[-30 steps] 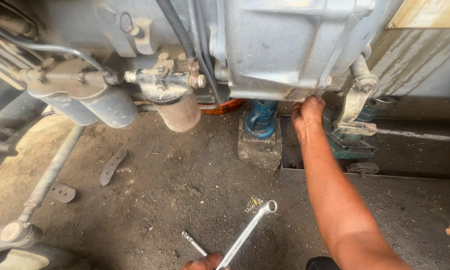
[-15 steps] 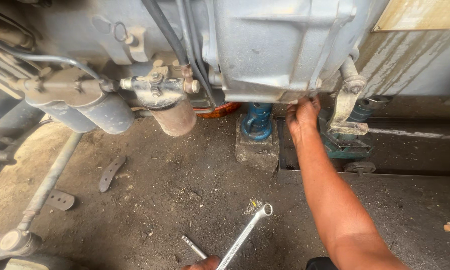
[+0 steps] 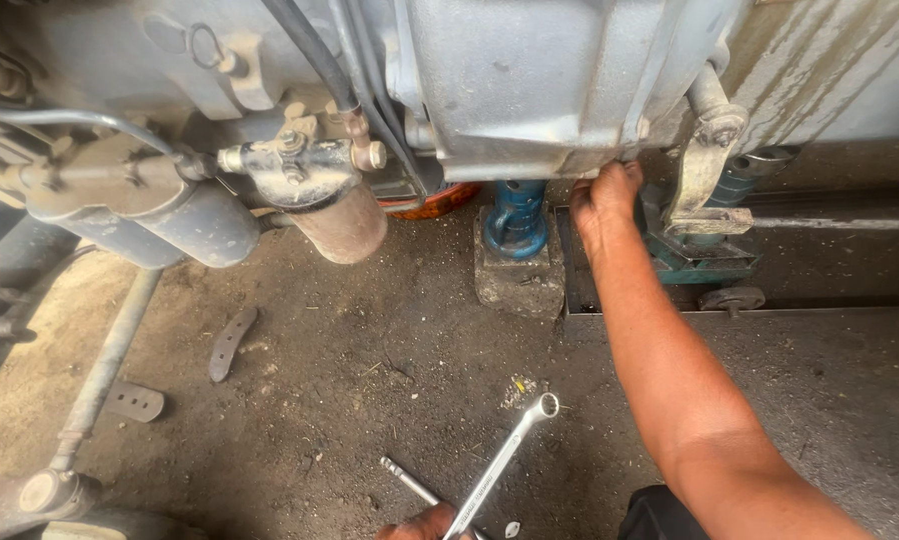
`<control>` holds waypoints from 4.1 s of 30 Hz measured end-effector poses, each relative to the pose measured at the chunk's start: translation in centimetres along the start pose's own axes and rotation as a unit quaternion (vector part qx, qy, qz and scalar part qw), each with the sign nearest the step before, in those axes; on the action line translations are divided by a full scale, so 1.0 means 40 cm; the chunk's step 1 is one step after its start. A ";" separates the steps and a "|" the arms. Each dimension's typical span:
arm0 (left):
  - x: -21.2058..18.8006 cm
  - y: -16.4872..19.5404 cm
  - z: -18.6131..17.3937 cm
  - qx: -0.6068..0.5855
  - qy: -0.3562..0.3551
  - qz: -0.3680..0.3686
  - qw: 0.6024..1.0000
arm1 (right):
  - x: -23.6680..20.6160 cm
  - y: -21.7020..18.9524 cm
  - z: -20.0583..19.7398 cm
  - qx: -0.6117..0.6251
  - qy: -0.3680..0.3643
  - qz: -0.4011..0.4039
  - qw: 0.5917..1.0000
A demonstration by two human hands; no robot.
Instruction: The person works under a vehicle using a wrench to loosen and tighten bolts on the undercarriage. They repeatedly reposition the wrench and adjust their grip while applying torque to fasteners near the transmission area.
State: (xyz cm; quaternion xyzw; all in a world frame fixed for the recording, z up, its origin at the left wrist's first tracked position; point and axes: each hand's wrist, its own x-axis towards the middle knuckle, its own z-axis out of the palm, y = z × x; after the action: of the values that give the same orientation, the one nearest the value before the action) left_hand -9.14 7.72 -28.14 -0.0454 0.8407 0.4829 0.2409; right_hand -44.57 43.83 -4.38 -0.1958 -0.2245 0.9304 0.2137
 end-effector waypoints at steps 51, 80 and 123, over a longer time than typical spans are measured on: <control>-0.368 0.764 -0.210 0.168 -0.047 0.009 0.985 | -0.761 -0.031 -0.202 -0.336 -0.200 0.335 0.857; -0.039 0.871 -0.770 0.278 0.568 0.376 0.677 | -0.415 -0.319 -0.133 -0.648 -0.078 0.091 0.752; 0.117 0.560 0.168 0.018 0.036 -0.018 0.999 | 0.154 0.007 -0.149 -0.720 -0.140 -0.387 0.559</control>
State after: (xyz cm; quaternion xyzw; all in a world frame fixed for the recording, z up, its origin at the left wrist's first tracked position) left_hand -17.76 25.94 -15.35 -0.0735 0.8565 0.4615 0.2193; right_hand -47.06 48.58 -11.08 -0.0462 -0.9010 0.3029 0.3070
